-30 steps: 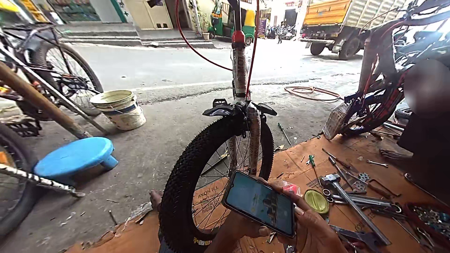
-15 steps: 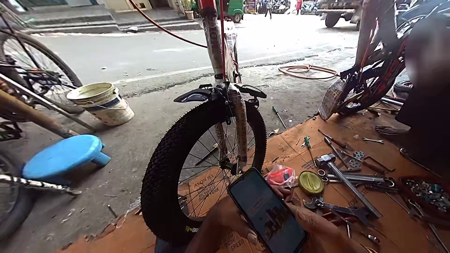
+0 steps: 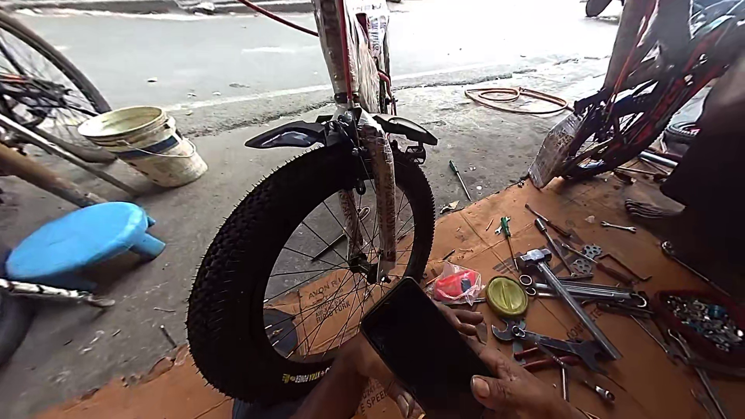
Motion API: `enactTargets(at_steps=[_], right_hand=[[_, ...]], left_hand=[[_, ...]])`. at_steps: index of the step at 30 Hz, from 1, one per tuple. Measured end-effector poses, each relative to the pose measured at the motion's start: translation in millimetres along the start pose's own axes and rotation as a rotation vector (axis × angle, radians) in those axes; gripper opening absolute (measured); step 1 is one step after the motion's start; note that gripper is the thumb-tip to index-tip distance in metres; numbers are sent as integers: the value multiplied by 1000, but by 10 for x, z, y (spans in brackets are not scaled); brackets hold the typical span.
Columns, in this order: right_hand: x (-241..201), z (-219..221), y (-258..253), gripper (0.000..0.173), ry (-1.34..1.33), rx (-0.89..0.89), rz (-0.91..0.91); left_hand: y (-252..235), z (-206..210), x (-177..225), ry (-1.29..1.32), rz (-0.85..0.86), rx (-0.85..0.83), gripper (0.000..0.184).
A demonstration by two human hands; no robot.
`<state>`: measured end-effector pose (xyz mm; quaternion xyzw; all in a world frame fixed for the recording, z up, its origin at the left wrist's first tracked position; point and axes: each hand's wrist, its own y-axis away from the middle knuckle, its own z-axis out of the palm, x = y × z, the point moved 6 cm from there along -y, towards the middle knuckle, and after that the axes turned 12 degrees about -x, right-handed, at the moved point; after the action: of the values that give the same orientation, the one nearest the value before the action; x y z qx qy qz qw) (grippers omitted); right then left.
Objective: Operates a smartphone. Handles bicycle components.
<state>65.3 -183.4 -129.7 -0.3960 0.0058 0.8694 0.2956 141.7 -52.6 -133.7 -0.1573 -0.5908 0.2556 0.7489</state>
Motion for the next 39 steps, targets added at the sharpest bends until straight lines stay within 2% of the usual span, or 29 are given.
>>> enactTargets(at_steps=[3,7,11,14,18,20,23,27,29,33,39], right_hand=[[-11,-13,-14,60,2,-39,-23],[19,-27,12,57,8,-58,-5],[-2,-18,69,62,-54,-53,4],[-1,9,93,62,-83,-50,24],[4,-8,102,61,-24,7,78],[15,-17,118,61,-10,66,96],[40,-43,159,60,6,170,59],[31,-81,197,67,40,264,-38],[16,-80,192,69,86,294,-71],[-41,-89,187,73,144,314,-96],[-61,-130,223,73,181,373,-109]], left_hand=[[-5,4,11,31,28,2,94],[-73,100,-34,24,-3,-11,92],[33,50,-66,35,-181,-35,95],[296,-79,23,-58,-361,74,78],[364,-161,330,-302,-414,160,39],[416,-236,414,-429,-423,264,32],[523,-319,555,-585,-389,534,35],[771,-475,766,-855,-190,1000,42],[844,-533,799,-905,-124,1166,38],[796,-587,758,-922,-152,1252,18],[831,-654,887,-817,-127,1358,21]])
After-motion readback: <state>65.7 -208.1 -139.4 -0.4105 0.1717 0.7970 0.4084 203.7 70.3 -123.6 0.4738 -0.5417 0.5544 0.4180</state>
